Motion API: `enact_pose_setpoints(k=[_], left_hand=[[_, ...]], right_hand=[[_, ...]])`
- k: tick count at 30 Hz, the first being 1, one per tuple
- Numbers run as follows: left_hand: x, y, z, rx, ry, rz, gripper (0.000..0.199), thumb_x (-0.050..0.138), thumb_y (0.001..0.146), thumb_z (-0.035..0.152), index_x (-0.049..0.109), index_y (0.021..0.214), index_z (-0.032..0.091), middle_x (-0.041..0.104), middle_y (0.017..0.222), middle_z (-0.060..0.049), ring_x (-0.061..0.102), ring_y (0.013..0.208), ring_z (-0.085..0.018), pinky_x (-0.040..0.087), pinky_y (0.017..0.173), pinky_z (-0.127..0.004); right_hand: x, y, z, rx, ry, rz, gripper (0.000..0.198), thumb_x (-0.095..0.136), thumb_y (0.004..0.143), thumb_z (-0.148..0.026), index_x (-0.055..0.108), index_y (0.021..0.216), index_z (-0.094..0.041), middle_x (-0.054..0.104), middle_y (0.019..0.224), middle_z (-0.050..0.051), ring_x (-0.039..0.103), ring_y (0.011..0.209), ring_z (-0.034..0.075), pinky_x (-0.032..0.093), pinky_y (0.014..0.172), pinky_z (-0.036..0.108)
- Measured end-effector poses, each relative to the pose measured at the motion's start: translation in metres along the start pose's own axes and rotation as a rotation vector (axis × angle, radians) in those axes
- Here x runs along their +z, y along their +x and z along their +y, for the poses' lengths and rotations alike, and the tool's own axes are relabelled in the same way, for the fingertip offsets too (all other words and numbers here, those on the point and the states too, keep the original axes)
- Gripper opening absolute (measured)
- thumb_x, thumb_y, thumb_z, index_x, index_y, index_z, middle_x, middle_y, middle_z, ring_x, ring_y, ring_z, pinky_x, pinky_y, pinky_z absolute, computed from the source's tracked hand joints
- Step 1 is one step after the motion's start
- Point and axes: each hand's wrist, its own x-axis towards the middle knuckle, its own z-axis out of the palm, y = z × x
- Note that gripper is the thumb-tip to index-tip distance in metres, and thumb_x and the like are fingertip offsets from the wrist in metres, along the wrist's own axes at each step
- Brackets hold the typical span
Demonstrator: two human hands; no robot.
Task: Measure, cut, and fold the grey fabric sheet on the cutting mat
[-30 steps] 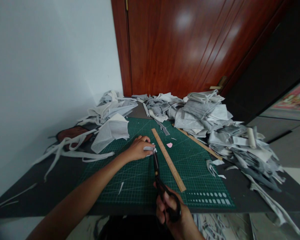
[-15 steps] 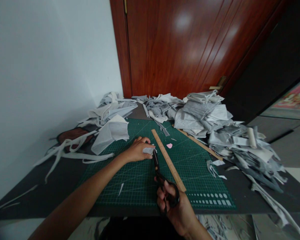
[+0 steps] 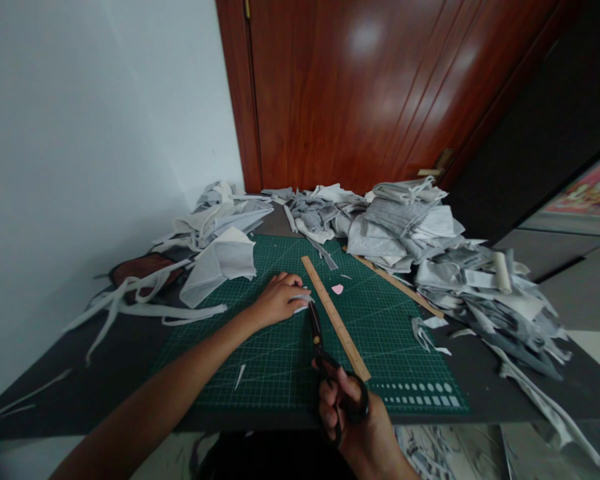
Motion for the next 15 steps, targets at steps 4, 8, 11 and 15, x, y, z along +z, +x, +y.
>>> enact_pose_setpoints(k=[4,8,11,15], left_hand=[[-0.008,-0.001,0.0,0.025,-0.005,-0.065,0.028,0.08,0.089,0.035,0.078,0.117,0.03,0.067,0.122,-0.003,0.056,0.115,-0.025,0.043,0.097,-0.04],[-0.014,-0.005,0.003,0.064,-0.044,-0.123,0.026,0.083,0.085,0.036,0.079,0.111,0.031,0.068,0.122,-0.001,0.058,0.114,-0.024,0.044,0.098,-0.04],[-0.015,-0.011,0.006,0.088,-0.089,-0.148,0.028,0.086,0.082,0.035,0.08,0.11,0.03,0.067,0.123,-0.001,0.058,0.115,-0.025,0.043,0.099,-0.04],[-0.014,-0.021,0.007,0.143,-0.136,-0.187,0.029,0.086,0.082,0.033,0.079,0.11,0.033,0.066,0.129,-0.001,0.057,0.121,-0.026,0.041,0.101,-0.041]], right_hand=[[-0.011,-0.001,0.006,0.004,0.002,-0.057,0.062,0.092,0.069,-0.054,0.078,0.114,-0.013,0.052,0.064,-0.006,0.039,0.047,0.005,0.03,0.041,0.02],[-0.027,-0.006,0.018,0.011,-0.027,-0.154,0.056,0.086,0.075,-0.057,0.078,0.112,-0.017,0.053,0.063,-0.005,0.037,0.043,0.006,0.028,0.039,0.02],[-0.046,-0.014,0.027,0.023,-0.113,-0.2,0.058,0.081,0.079,-0.063,0.077,0.117,-0.019,0.055,0.064,-0.004,0.04,0.043,0.006,0.029,0.041,0.021],[-0.071,-0.03,0.035,0.022,-0.362,-0.23,0.065,0.075,0.081,-0.07,0.077,0.117,-0.017,0.059,0.063,0.001,0.048,0.048,0.01,0.033,0.048,0.024]])
